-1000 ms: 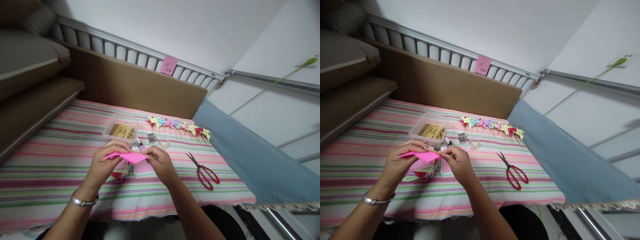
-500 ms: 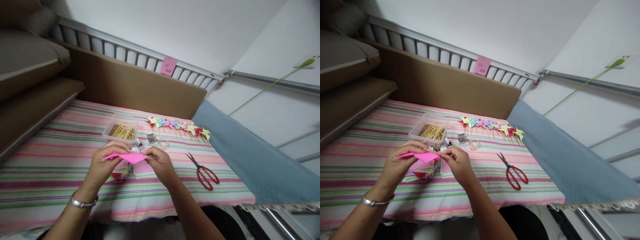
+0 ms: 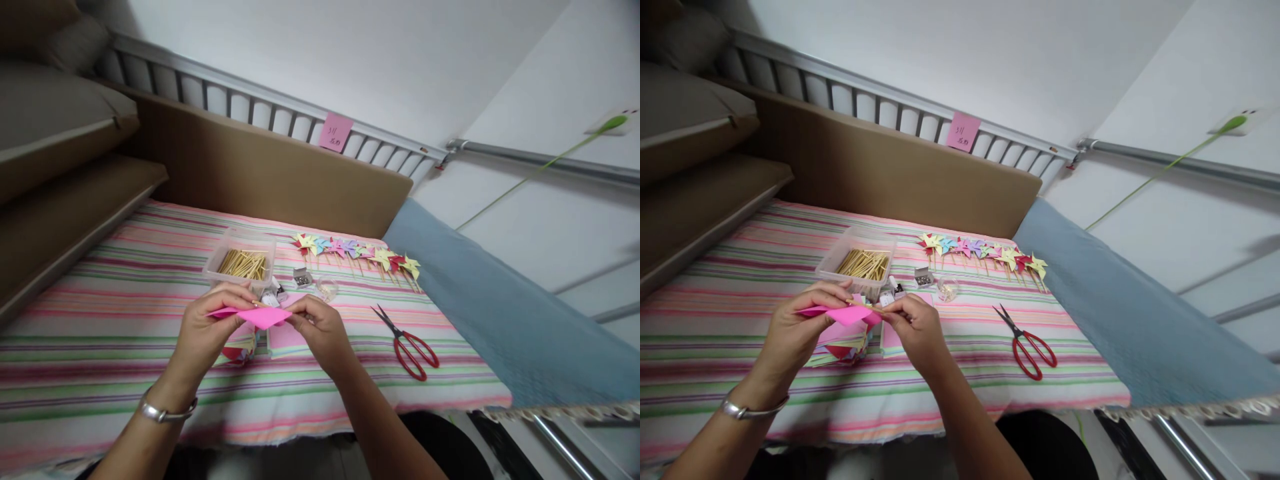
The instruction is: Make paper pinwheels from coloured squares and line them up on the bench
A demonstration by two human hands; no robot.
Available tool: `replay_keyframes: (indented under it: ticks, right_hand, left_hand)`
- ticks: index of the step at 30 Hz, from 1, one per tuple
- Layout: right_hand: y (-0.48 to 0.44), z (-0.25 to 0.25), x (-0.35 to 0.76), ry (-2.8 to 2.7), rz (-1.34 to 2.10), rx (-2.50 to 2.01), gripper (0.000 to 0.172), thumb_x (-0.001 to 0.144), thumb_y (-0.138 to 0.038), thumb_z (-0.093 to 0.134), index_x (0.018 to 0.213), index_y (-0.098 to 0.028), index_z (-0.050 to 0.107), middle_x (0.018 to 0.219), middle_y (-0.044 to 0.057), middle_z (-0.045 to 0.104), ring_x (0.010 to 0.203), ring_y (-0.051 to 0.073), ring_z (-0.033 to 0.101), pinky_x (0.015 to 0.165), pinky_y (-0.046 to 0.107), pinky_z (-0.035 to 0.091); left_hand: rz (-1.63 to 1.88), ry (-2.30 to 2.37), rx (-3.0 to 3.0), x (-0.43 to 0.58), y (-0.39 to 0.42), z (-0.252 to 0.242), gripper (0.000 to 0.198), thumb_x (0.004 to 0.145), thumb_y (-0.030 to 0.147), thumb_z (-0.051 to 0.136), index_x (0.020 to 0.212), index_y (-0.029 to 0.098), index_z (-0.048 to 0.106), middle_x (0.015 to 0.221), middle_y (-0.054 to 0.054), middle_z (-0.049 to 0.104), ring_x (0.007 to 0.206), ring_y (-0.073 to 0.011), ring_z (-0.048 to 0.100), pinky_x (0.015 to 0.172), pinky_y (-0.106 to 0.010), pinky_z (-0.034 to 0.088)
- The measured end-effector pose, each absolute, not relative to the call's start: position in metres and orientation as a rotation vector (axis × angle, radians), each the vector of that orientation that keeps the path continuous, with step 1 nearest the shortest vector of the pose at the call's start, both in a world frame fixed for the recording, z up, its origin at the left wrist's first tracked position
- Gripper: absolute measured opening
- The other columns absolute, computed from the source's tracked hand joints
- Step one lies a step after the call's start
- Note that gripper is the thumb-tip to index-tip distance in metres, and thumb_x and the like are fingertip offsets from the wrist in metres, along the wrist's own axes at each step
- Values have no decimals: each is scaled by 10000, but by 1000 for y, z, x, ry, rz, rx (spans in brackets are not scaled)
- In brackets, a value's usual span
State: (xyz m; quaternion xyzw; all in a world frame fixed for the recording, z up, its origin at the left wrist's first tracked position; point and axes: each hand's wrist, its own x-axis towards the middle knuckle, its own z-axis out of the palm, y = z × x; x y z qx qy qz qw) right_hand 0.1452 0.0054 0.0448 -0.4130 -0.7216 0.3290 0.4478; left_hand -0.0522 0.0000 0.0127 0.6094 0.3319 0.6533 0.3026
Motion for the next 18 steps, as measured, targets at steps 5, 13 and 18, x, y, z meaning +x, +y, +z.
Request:
replay_keyframes:
  ticks: [5, 13, 18]
  right_hand:
    - [7, 46, 150, -1875, 779, -1026, 77, 802, -221, 644, 768, -196, 708, 733, 28, 655, 700, 155, 592, 634, 260, 450]
    - [10, 52, 153, -2017, 731, -921, 174, 842, -163, 604, 887, -248, 749, 833, 25, 709, 825, 167, 636, 760, 290, 478]
    - [6, 49, 152, -1968, 741, -878, 175, 850, -170, 601, 895, -250, 751, 845, 30, 716, 809, 165, 635, 748, 290, 485]
  left_hand:
    - [1729, 850, 1635, -51, 1, 13, 74, 734, 175, 719, 730, 249, 722, 781, -8, 712, 818, -183, 653, 974, -411, 440]
    - [1673, 838, 1675, -43, -3, 19, 44, 731, 248, 722, 693, 228, 725, 746, -35, 714, 735, -185, 655, 1003, -456, 429]
    - [1679, 830, 1666, -42, -4, 20, 53, 731, 253, 719, 683, 232, 721, 726, -32, 712, 720, -188, 654, 1027, -476, 406]
